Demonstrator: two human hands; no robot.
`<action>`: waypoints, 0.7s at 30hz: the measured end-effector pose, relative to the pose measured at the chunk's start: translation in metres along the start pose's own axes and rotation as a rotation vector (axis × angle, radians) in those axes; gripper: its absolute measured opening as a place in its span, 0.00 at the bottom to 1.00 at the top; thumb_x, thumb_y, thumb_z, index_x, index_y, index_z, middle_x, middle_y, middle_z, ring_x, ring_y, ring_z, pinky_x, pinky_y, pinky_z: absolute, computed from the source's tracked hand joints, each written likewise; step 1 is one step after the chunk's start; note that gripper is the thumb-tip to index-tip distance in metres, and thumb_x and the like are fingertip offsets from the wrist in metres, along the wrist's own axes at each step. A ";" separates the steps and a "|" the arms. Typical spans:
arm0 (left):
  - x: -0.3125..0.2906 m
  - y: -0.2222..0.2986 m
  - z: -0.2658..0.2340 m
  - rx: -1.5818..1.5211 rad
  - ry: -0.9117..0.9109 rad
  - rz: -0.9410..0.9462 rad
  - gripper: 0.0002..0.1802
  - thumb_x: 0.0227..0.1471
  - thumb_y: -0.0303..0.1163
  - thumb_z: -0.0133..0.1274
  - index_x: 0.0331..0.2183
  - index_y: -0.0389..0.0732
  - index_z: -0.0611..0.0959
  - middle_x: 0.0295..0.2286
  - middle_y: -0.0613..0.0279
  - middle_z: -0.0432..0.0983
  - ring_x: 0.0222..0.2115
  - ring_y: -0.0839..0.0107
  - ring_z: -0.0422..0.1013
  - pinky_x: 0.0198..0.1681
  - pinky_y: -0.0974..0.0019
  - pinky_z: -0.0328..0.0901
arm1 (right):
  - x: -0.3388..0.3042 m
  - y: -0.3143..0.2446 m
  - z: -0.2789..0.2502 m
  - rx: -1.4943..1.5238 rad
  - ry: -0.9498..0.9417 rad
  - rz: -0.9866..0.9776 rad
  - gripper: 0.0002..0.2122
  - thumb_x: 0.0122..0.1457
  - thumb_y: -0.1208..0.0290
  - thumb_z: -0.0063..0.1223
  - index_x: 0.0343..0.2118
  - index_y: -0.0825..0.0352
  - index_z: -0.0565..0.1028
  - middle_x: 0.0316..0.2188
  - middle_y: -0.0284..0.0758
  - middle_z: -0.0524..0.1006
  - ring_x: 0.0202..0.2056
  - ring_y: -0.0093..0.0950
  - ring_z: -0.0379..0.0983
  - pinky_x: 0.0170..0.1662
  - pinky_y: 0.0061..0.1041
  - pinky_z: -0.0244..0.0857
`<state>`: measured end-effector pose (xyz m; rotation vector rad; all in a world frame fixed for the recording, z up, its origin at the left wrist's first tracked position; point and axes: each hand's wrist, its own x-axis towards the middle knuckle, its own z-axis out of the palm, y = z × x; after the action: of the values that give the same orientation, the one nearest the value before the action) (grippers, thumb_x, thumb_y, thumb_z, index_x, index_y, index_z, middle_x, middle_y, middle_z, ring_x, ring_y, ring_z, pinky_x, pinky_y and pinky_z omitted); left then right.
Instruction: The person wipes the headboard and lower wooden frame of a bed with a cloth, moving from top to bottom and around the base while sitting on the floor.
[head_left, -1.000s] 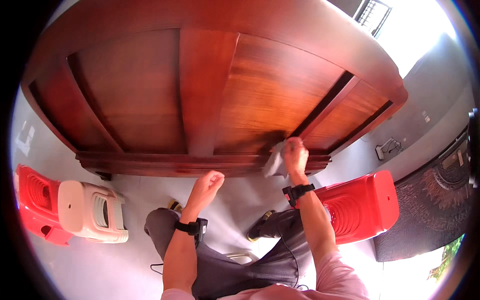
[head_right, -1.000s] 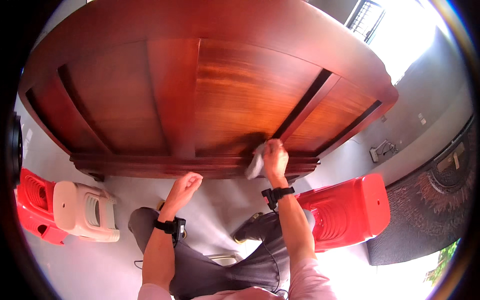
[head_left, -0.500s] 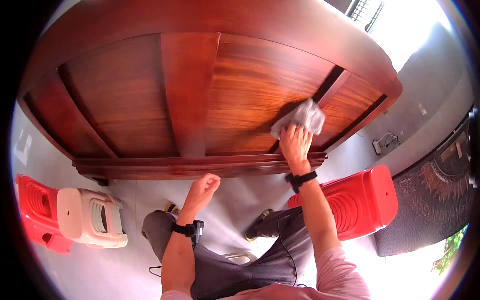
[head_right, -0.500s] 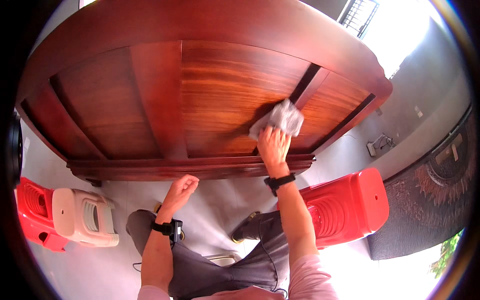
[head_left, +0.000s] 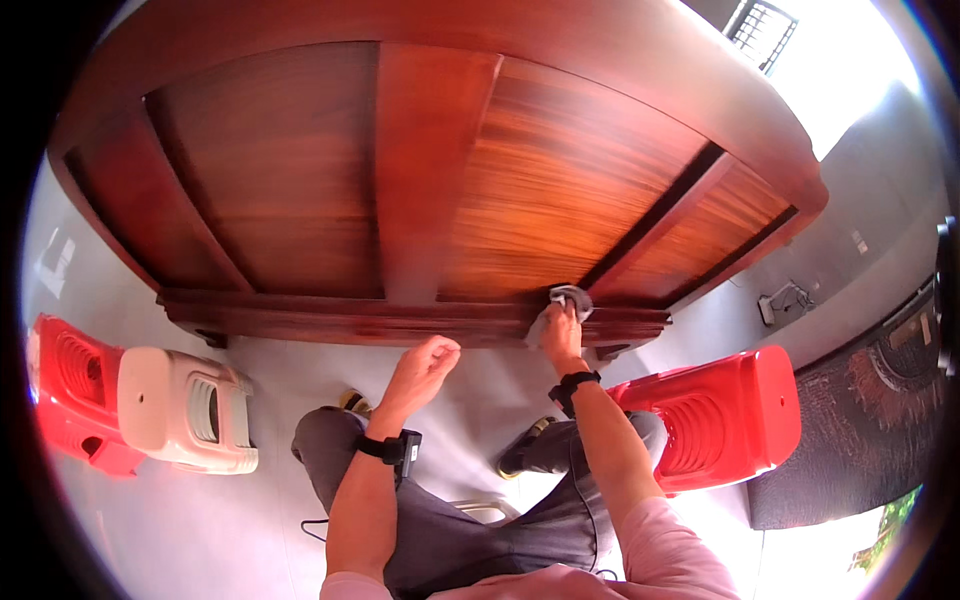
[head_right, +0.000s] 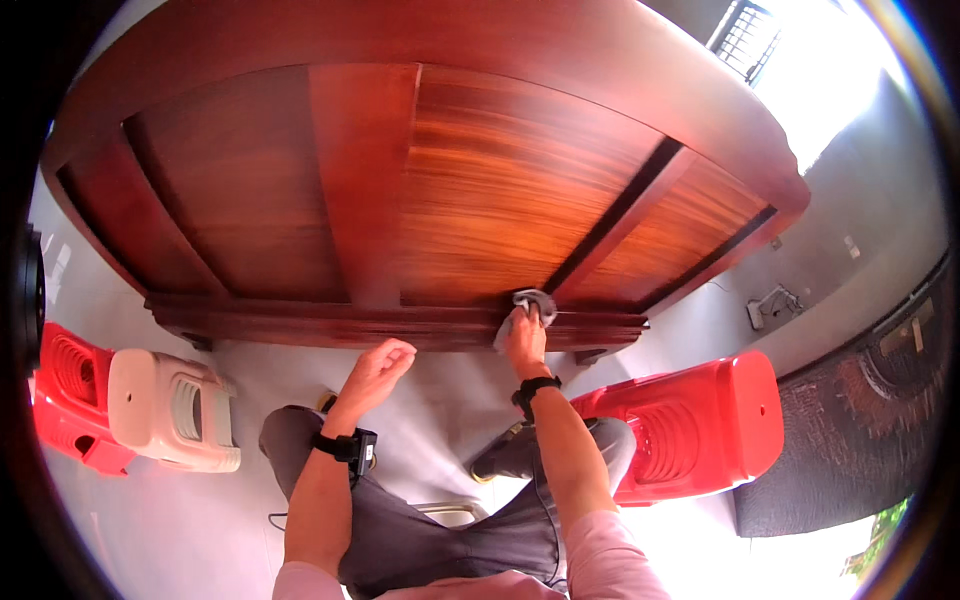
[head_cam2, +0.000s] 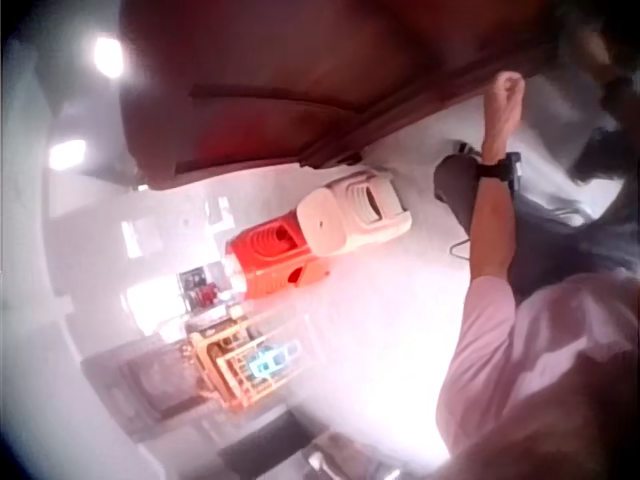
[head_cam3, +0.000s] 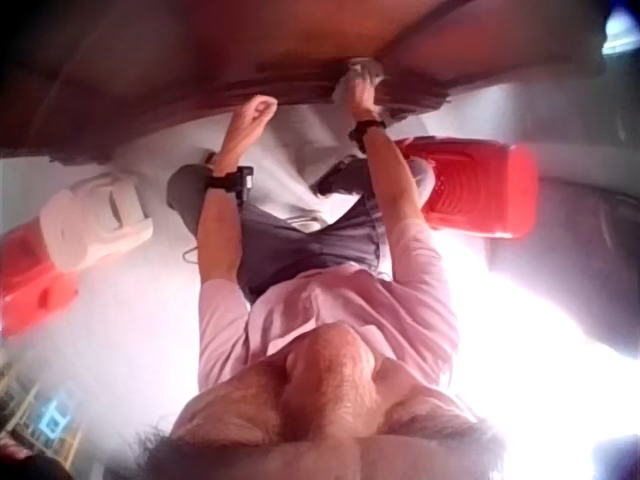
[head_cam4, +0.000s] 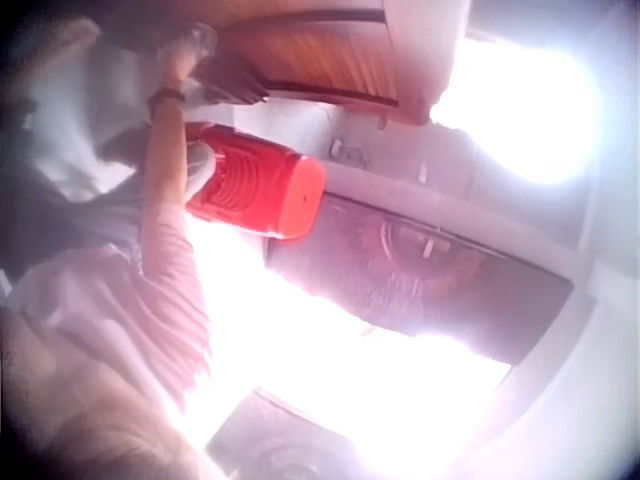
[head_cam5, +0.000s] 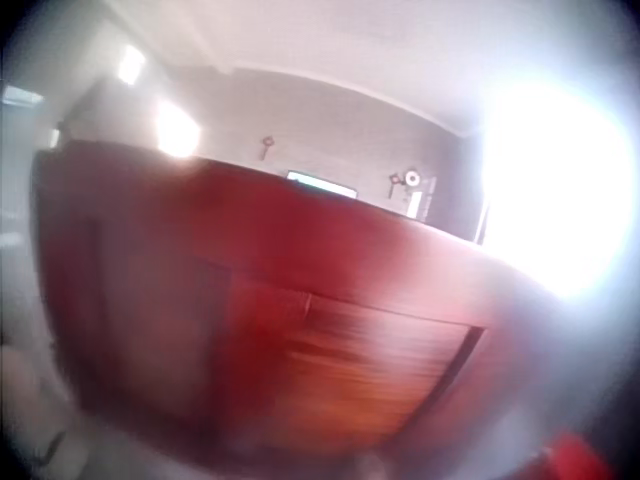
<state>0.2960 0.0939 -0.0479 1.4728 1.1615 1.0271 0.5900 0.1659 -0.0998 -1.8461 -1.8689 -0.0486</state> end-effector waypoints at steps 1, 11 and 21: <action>0.000 -0.001 0.000 -0.001 -0.011 -0.002 0.11 0.54 0.33 0.53 0.37 0.37 0.78 0.30 0.56 0.77 0.29 0.70 0.73 0.35 0.68 0.67 | 0.004 -0.014 0.004 0.013 -0.009 -0.009 0.11 0.50 0.80 0.46 0.37 0.65 0.72 0.36 0.47 0.70 0.40 0.49 0.69 0.42 0.43 0.66; 0.006 -0.003 0.003 0.031 0.036 0.039 0.09 0.55 0.32 0.52 0.37 0.38 0.77 0.28 0.65 0.75 0.28 0.78 0.70 0.34 0.72 0.65 | 0.009 -0.157 0.049 0.513 -0.011 -0.177 0.19 0.49 0.80 0.48 0.47 0.63 0.65 0.35 0.48 0.74 0.36 0.49 0.71 0.39 0.41 0.66; 0.004 -0.001 0.002 0.085 0.037 -0.049 0.14 0.53 0.37 0.53 0.38 0.39 0.79 0.33 0.53 0.79 0.35 0.61 0.75 0.39 0.63 0.68 | 0.055 -0.185 -0.083 0.759 0.412 -0.297 0.21 0.49 0.82 0.48 0.49 0.70 0.66 0.44 0.48 0.70 0.46 0.45 0.67 0.51 0.36 0.60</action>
<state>0.2981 0.0976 -0.0488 1.4892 1.2749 0.9859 0.4451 0.1721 0.0526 -0.9569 -1.5477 0.1481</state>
